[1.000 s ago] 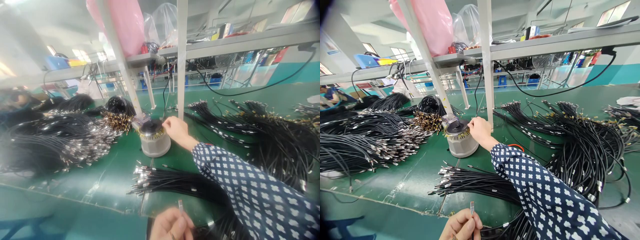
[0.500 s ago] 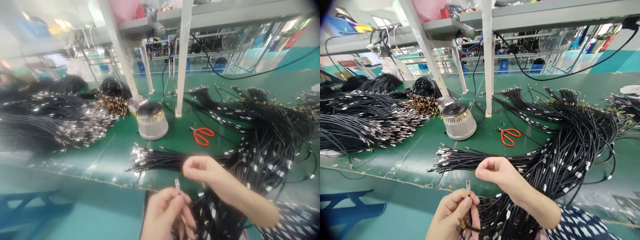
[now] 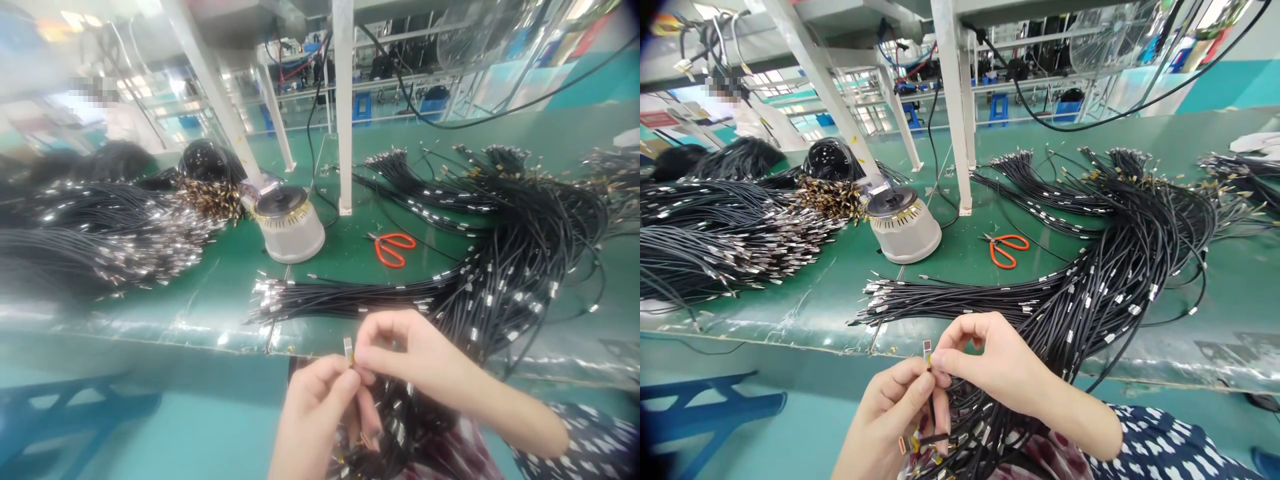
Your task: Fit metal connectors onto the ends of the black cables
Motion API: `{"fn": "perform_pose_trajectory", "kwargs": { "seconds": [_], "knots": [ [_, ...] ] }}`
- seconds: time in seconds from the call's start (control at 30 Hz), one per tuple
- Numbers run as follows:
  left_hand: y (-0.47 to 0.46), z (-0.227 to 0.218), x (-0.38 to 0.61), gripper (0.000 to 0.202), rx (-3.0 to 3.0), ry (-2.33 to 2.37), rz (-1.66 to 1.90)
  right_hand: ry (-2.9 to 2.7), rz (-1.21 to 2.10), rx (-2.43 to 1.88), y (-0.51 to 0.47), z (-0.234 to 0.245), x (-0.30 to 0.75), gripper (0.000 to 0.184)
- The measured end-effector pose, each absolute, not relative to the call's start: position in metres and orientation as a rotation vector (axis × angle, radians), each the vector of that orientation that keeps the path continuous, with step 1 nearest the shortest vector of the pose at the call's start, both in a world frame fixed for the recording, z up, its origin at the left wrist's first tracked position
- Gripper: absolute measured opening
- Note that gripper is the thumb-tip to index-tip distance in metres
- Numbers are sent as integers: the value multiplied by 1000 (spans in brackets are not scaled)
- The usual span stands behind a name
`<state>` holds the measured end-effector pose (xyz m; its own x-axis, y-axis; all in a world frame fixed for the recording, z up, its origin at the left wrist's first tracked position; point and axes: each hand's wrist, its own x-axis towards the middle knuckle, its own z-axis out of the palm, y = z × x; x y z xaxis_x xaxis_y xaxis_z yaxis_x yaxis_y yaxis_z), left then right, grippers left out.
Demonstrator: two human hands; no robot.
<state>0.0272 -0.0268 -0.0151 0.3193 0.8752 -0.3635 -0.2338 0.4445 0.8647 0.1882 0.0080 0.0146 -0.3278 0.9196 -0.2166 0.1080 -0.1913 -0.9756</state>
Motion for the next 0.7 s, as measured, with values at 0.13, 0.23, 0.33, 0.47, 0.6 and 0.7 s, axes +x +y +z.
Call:
{"fn": "perform_pose_trajectory", "kwargs": {
  "seconds": [0.13,0.23,0.33,0.47,0.6,0.7],
  "knots": [
    [-27,-11,28,25,803,978,820,-1452,1547,-1244,7,17,188,14],
    [-27,-8,28,26,783,984,816,-1463,1539,-1237,7,18,187,14],
    [-28,-7,29,24,783,985,827,-1471,1540,-1244,7,18,187,14],
    [-28,-8,29,23,795,974,837,-1490,1512,-1263,7,18,187,14],
    [-28,-10,29,24,794,970,833,-1480,1470,-1287,5,18,186,13],
    [-29,-11,29,24,824,1004,850,-1459,1395,-1334,2,18,182,10]
  ]
}}
